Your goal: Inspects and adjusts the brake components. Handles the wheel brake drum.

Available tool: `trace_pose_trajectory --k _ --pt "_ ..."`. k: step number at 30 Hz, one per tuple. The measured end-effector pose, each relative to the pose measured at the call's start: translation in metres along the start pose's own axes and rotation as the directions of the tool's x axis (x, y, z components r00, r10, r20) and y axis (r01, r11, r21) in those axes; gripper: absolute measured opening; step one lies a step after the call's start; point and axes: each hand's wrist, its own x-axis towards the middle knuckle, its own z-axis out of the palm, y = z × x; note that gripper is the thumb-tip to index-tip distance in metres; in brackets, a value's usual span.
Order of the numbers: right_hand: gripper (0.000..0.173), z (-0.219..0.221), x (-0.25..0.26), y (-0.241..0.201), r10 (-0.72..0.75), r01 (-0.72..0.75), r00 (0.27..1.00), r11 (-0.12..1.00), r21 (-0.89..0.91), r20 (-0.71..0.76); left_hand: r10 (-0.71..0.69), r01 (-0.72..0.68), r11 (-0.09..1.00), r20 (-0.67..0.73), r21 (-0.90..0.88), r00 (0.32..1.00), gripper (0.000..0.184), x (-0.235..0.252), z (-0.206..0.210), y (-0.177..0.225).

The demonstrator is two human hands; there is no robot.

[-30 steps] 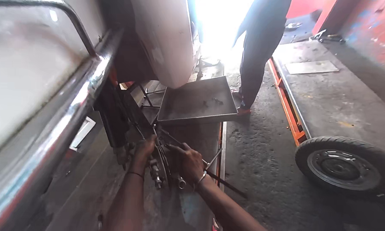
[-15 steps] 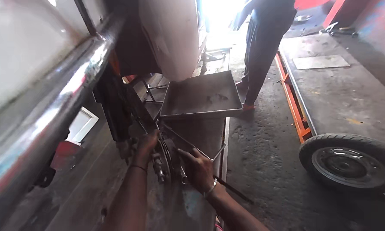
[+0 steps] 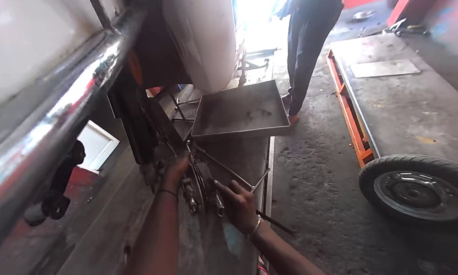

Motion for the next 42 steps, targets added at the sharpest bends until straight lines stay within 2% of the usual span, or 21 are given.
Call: trace_pose_trajectory --k 6,9,12,18,22,26,30,34,39,42 --pt "0.031 0.005 0.008 0.012 -0.096 0.096 0.995 0.995 -0.002 0.003 -0.021 0.021 1.0 0.016 0.005 1.0 0.06 0.008 0.003 0.003" --pt "0.028 0.0 -0.006 0.01 -0.079 0.079 0.996 0.997 0.005 -0.033 0.011 -0.012 0.999 0.013 0.031 1.0 0.057 0.006 0.001 0.003" --pt "0.029 0.007 0.009 0.01 -0.081 0.081 0.994 0.997 -0.004 -0.067 0.055 -0.055 0.998 0.008 0.037 0.998 0.055 0.008 0.002 0.003" --pt "0.028 0.002 -0.009 0.015 -0.098 0.1 0.994 0.994 0.038 -0.041 0.012 -0.013 0.999 0.008 0.035 1.0 0.057 0.011 0.001 0.005" --pt "0.027 0.011 0.004 0.017 -0.1 0.101 0.993 0.995 0.024 -0.065 0.028 -0.031 0.998 0.042 0.054 0.999 0.056 0.019 0.003 0.006" --pt "0.029 0.002 -0.012 0.009 -0.055 0.055 0.998 0.998 0.025 -0.017 0.019 -0.02 0.999 0.026 0.047 0.999 0.055 0.018 0.0 0.004" --pt "0.028 0.008 0.016 -0.004 0.01 -0.01 1.0 1.0 -0.019 -0.019 0.011 -0.012 0.996 0.015 0.084 1.0 0.057 0.016 0.004 0.009" --pt "0.03 0.007 -0.002 -0.001 -0.001 0.0 1.0 1.0 -0.019 -0.029 0.016 -0.018 0.993 0.018 0.117 1.0 0.059 0.015 -0.001 0.009" --pt "0.03 0.012 0.018 -0.003 0.032 -0.034 0.999 0.999 -0.032 -0.04 0.022 -0.024 0.998 0.027 0.063 0.999 0.054 0.018 0.005 0.012" --pt "0.03 0.012 -0.003 -0.003 0.037 -0.04 0.997 0.998 -0.041 -0.068 0.001 -0.001 0.998 0.005 0.055 1.0 0.053 0.016 0.005 0.015"
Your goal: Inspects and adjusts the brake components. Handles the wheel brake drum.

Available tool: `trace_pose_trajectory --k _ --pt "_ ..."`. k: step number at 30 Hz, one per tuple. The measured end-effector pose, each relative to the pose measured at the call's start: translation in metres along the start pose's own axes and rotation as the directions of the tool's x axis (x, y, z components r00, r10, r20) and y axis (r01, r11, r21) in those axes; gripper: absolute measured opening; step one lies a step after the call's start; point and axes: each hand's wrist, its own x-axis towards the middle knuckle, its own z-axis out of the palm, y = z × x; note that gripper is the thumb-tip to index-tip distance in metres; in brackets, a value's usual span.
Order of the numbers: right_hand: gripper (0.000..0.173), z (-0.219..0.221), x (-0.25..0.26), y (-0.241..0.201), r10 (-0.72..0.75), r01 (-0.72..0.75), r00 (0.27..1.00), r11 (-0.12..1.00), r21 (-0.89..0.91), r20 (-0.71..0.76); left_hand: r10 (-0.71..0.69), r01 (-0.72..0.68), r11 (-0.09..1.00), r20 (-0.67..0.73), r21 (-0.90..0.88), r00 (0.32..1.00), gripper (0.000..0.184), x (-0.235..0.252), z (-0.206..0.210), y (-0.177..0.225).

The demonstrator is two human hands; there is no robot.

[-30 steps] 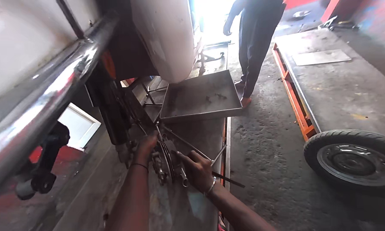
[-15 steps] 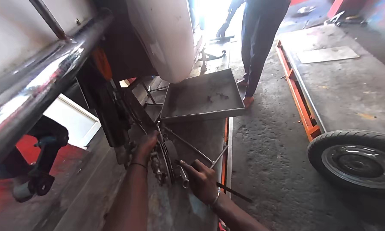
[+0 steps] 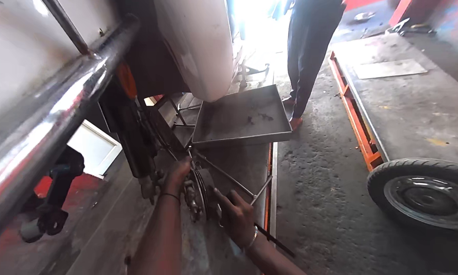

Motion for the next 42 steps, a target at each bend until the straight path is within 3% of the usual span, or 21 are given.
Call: trace_pose_trajectory --k 6,10,14,26,32,37,42 --pt "0.032 0.0 0.012 0.002 0.04 -0.04 0.999 0.998 -0.04 -0.013 -0.005 0.004 0.998 0.018 0.06 1.0 0.051 0.001 0.005 0.009" --pt "0.027 -0.005 -0.003 0.003 0.029 -0.03 0.999 0.999 -0.027 -0.025 -0.014 0.014 1.0 0.011 0.003 1.0 0.049 0.003 0.005 0.011" --pt "0.034 0.002 0.022 -0.004 0.097 -0.097 0.995 0.995 -0.017 0.0 -0.017 0.017 1.0 0.018 0.009 1.0 0.049 0.003 0.005 0.012" --pt "0.03 0.003 0.006 -0.017 0.115 -0.116 0.993 0.992 -0.043 -0.01 -0.017 0.014 0.998 0.052 0.056 0.999 0.053 0.018 0.004 0.003" --pt "0.034 0.003 0.018 -0.024 0.186 -0.186 0.983 0.982 -0.033 0.001 -0.022 0.022 0.998 0.002 0.054 1.0 0.05 -0.002 0.001 0.012" --pt "0.029 0.0 -0.004 -0.023 0.133 -0.136 0.99 0.988 -0.078 -0.036 0.007 -0.011 0.996 0.041 0.087 0.999 0.051 0.009 0.0 0.006" --pt "0.032 0.003 0.024 -0.02 0.125 -0.123 0.991 0.992 -0.034 0.049 0.058 -0.064 0.993 0.068 0.099 0.996 0.051 0.018 -0.001 -0.001"
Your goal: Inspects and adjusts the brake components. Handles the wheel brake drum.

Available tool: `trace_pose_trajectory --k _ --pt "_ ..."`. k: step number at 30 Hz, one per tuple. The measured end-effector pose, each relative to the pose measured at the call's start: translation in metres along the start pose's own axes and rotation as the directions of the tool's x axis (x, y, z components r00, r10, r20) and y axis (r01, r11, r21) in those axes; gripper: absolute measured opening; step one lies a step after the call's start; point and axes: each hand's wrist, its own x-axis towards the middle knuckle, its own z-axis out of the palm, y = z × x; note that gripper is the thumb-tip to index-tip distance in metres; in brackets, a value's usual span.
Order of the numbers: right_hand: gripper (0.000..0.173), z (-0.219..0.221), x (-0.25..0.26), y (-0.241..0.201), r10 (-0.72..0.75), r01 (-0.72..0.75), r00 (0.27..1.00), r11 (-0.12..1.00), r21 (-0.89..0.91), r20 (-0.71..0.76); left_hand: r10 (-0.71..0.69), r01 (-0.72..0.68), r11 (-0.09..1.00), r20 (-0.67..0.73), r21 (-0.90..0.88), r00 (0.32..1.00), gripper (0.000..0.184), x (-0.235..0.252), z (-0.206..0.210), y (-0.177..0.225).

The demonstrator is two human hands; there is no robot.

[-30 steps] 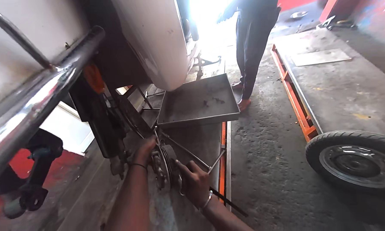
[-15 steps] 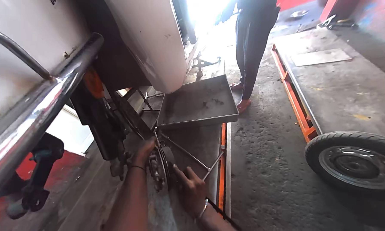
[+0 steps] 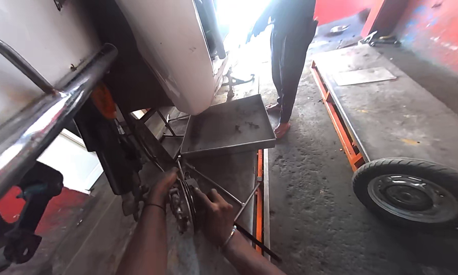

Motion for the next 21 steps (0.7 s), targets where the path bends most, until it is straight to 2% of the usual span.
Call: trace_pose_trajectory --k 5,10,14,19,21 --pt "0.031 -0.007 -0.038 0.006 -0.067 0.066 0.997 0.998 -0.014 -0.03 0.029 -0.029 1.0 -0.002 0.012 1.0 0.053 0.007 -0.002 -0.013" --pt "0.031 0.001 -0.007 0.002 -0.088 0.087 0.996 0.996 -0.034 -0.033 0.002 -0.003 0.999 -0.019 -0.037 1.0 0.05 -0.002 -0.001 -0.009" --pt "0.032 -0.004 -0.032 0.011 -0.124 0.121 0.99 0.991 -0.048 -0.059 0.031 -0.034 0.997 -0.046 -0.07 0.998 0.049 -0.011 -0.003 -0.011" --pt "0.034 -0.003 -0.003 0.009 -0.087 0.087 0.996 0.996 -0.017 -0.019 0.023 -0.024 0.999 -0.037 -0.046 0.999 0.049 -0.019 -0.002 -0.003" --pt "0.032 -0.002 -0.016 0.014 -0.1 0.1 0.994 0.995 0.006 -0.038 0.014 -0.015 0.999 -0.023 -0.045 1.0 0.052 -0.015 -0.001 -0.007"
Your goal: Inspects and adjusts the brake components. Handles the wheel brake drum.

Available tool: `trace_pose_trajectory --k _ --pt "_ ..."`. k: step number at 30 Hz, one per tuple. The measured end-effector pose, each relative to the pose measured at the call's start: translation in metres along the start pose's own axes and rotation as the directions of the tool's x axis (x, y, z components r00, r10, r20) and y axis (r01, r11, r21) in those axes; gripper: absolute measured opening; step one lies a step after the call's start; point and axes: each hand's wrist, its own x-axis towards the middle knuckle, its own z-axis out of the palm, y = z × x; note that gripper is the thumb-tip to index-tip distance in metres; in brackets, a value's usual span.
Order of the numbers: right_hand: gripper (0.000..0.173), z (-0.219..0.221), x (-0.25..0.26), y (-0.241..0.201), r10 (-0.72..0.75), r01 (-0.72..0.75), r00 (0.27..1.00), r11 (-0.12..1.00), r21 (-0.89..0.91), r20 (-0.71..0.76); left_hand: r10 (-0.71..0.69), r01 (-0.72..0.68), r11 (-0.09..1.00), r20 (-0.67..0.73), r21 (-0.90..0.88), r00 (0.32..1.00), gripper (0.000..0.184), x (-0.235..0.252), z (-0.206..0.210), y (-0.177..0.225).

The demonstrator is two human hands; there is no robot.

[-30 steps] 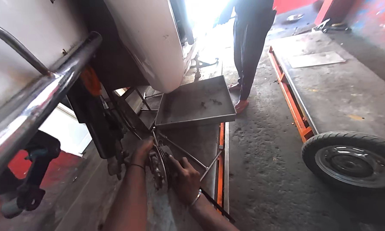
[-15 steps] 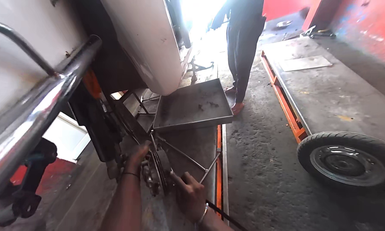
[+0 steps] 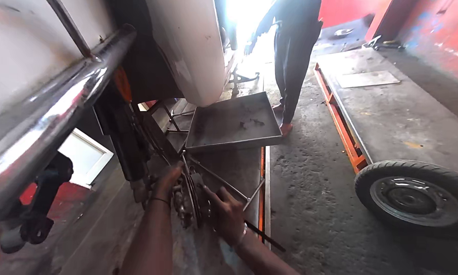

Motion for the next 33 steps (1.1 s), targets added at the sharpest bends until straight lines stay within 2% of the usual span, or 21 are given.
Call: trace_pose_trajectory --k 3,6,11,13,16,21,24,25,28,29,31,33 --pt "0.032 -0.007 -0.014 0.003 -0.015 0.015 1.0 1.0 0.01 -0.001 0.01 -0.01 1.0 -0.004 0.017 1.0 0.053 0.0 -0.003 0.001" --pt "0.034 -0.004 0.009 0.001 -0.024 0.024 0.999 1.0 0.007 0.032 0.036 -0.037 0.997 0.014 0.07 0.999 0.052 -0.001 -0.004 0.003" --pt "0.032 -0.005 -0.001 0.002 -0.04 0.04 0.999 0.999 0.009 0.033 0.021 -0.021 1.0 0.001 -0.006 1.0 0.052 0.009 -0.002 -0.004" --pt "0.032 -0.008 0.011 -0.001 -0.007 0.006 0.996 1.0 0.018 0.092 0.05 -0.05 0.999 0.02 -0.011 0.999 0.05 0.009 -0.002 -0.005" --pt "0.031 -0.007 0.033 -0.004 0.038 -0.051 0.973 0.997 0.052 0.227 0.023 -0.022 0.999 0.023 -0.039 0.999 0.051 0.011 0.001 -0.005" --pt "0.028 -0.016 0.011 0.0 -0.003 -0.005 0.989 0.999 0.048 0.148 0.0 0.001 0.998 0.013 -0.064 1.0 0.052 0.006 -0.003 -0.003" --pt "0.031 -0.016 0.037 -0.003 0.072 -0.091 0.947 0.995 0.044 0.312 0.004 -0.004 0.999 0.001 -0.035 1.0 0.054 0.001 -0.001 -0.002" --pt "0.031 -0.016 0.037 -0.001 0.076 -0.096 0.943 0.994 0.048 0.325 -0.006 0.006 0.999 0.006 -0.033 1.0 0.055 0.002 0.0 -0.002" --pt "0.029 -0.017 0.016 0.003 0.048 -0.059 0.981 0.997 0.058 0.19 -0.028 0.028 0.999 0.0 -0.021 1.0 0.056 -0.003 -0.004 0.002" --pt "0.03 -0.02 0.015 0.001 0.057 -0.069 0.979 0.996 0.057 0.194 -0.025 0.025 1.0 -0.004 -0.009 1.0 0.055 -0.005 -0.004 0.002" --pt "0.031 -0.025 0.031 -0.004 0.112 -0.127 0.943 0.992 0.026 0.312 -0.016 0.016 1.0 -0.002 0.009 1.0 0.055 -0.006 -0.004 0.004" --pt "0.034 -0.033 0.051 -0.007 0.197 -0.208 0.84 0.978 -0.035 0.506 -0.028 0.028 1.0 -0.006 0.003 1.0 0.056 -0.005 0.0 0.004"
